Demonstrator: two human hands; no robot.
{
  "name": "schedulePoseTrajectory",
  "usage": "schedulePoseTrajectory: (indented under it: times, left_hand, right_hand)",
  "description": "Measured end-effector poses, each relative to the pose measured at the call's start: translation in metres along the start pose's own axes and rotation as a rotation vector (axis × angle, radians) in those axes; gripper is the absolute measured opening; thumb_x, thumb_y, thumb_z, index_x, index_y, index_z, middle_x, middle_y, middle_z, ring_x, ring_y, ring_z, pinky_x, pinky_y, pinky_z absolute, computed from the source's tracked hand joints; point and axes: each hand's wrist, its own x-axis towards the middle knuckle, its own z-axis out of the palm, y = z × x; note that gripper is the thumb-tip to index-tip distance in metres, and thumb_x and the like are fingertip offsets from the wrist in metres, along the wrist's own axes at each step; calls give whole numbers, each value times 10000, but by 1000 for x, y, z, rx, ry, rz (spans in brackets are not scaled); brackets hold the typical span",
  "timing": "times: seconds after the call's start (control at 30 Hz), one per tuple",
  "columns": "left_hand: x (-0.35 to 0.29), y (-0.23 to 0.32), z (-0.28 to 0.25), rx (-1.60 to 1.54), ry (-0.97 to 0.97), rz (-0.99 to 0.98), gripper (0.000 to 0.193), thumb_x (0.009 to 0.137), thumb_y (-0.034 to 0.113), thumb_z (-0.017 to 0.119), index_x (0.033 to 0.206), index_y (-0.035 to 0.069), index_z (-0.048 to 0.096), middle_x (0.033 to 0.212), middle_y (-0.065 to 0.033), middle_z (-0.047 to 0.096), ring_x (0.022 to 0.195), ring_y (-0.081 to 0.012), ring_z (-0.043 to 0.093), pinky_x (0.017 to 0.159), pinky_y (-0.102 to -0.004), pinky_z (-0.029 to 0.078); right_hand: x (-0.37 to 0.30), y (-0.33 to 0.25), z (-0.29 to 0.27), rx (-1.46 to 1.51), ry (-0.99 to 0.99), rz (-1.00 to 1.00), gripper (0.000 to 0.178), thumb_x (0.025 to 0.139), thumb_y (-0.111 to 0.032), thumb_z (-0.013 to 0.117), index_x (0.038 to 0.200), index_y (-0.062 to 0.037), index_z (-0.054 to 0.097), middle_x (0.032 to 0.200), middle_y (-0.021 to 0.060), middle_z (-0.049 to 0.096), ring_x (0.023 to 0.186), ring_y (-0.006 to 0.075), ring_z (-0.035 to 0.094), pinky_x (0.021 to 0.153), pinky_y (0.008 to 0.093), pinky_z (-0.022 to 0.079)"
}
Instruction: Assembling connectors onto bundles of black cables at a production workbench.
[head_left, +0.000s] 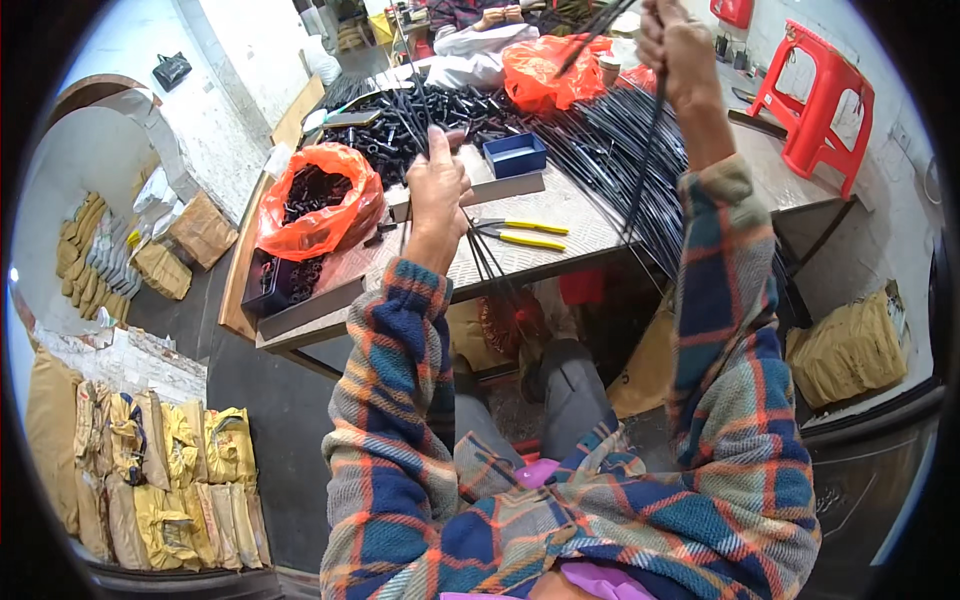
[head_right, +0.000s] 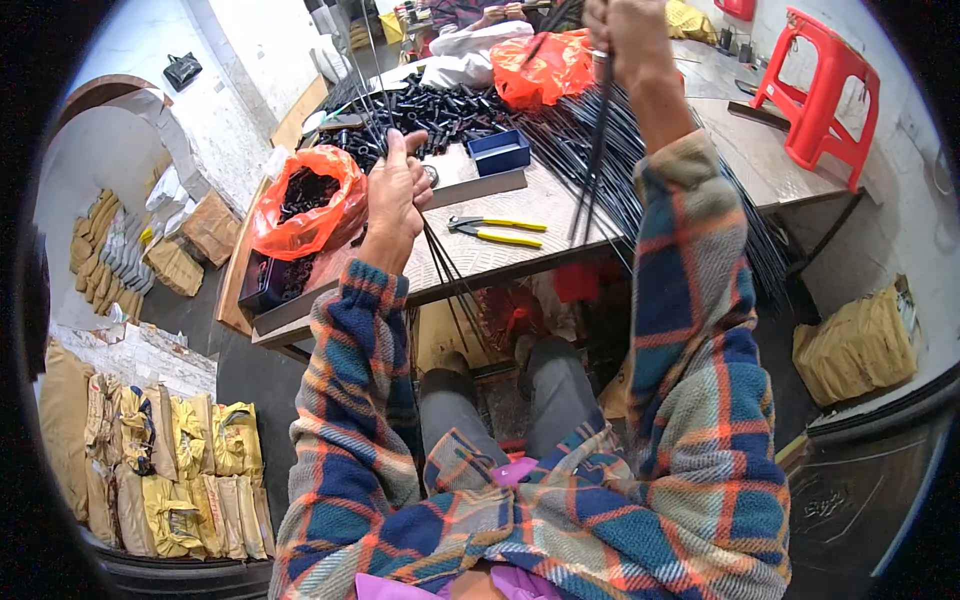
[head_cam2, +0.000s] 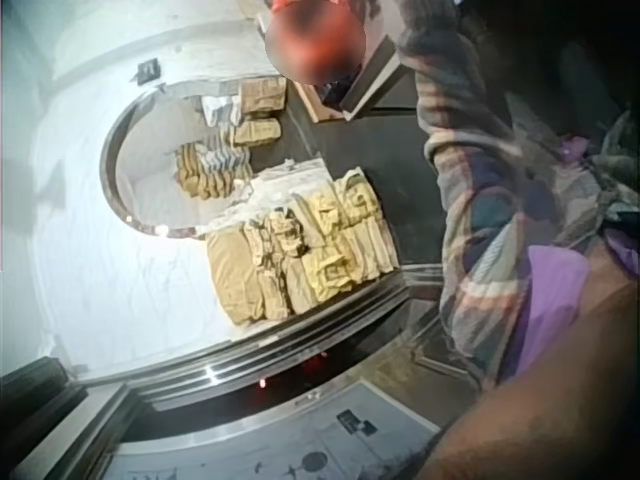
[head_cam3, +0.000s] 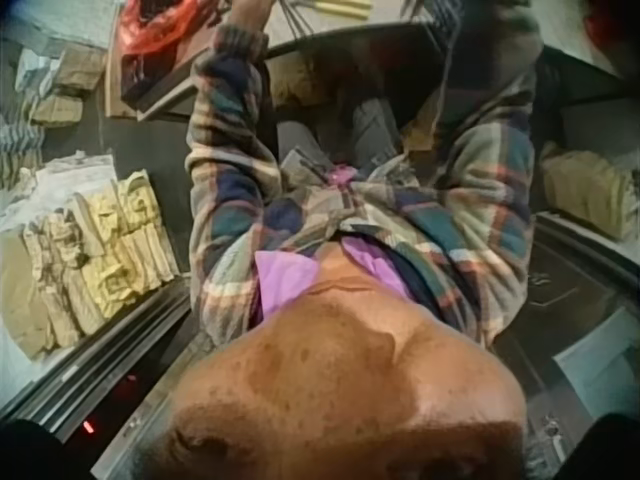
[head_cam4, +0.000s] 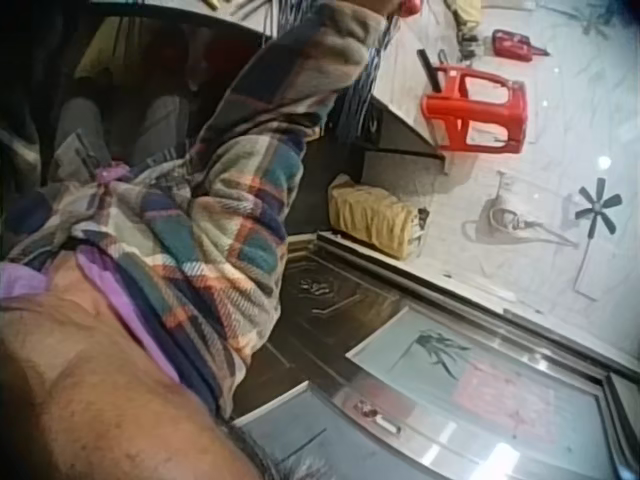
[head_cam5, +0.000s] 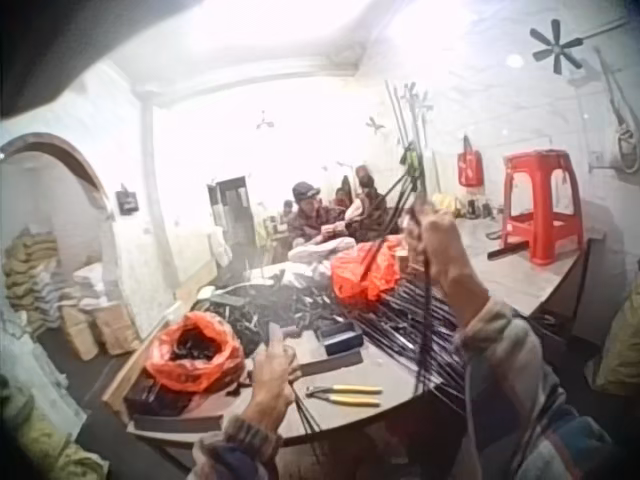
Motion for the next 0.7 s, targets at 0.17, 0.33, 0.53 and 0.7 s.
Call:
schedulePoseTrajectory:
  times: [0.17, 0.33, 0.53, 0.7]
  left_hand:
    - [-7, 5, 17, -3, -118, 64, 376, 926, 333, 452, 1042, -15, 540, 586, -26, 553, 457, -93, 515, 419, -210, 432]
    - [-11, -7, 39, -117, -216, -60, 309, 942, 268, 408, 977, -4, 550, 903, -128, 627, 709, -174, 629, 633, -306, 525]
    - [4, -13, 33, -361, -171, -65, 294, 933, 278, 435, 964, -2, 520, 910, -139, 604, 801, -233, 599, 731, -367, 498]
    - [2, -10, 22, -447, -247, -121, 207, 907, 126, 456, 1081, 13, 465, 1003, -194, 608, 883, -316, 628, 748, -391, 532]
  right_hand:
    - [-5, 32, 19, -1381, 353, 276, 330, 914, -324, 456, 866, -21, 577, 623, 13, 520, 386, 52, 398, 321, 202, 305]
    - [-14, 89, 70, -1165, 407, 696, 346, 871, -303, 511, 811, 25, 602, 634, 78, 578, 459, 101, 519, 412, 244, 409]
    - [-57, 104, 112, -1945, 58, 546, 325, 837, -374, 503, 797, -70, 611, 710, 133, 621, 681, 311, 610, 609, 427, 470]
    - [-137, 117, 117, -1841, 138, 435, 243, 839, -283, 575, 929, -58, 577, 896, 99, 609, 752, 248, 604, 605, 357, 470]
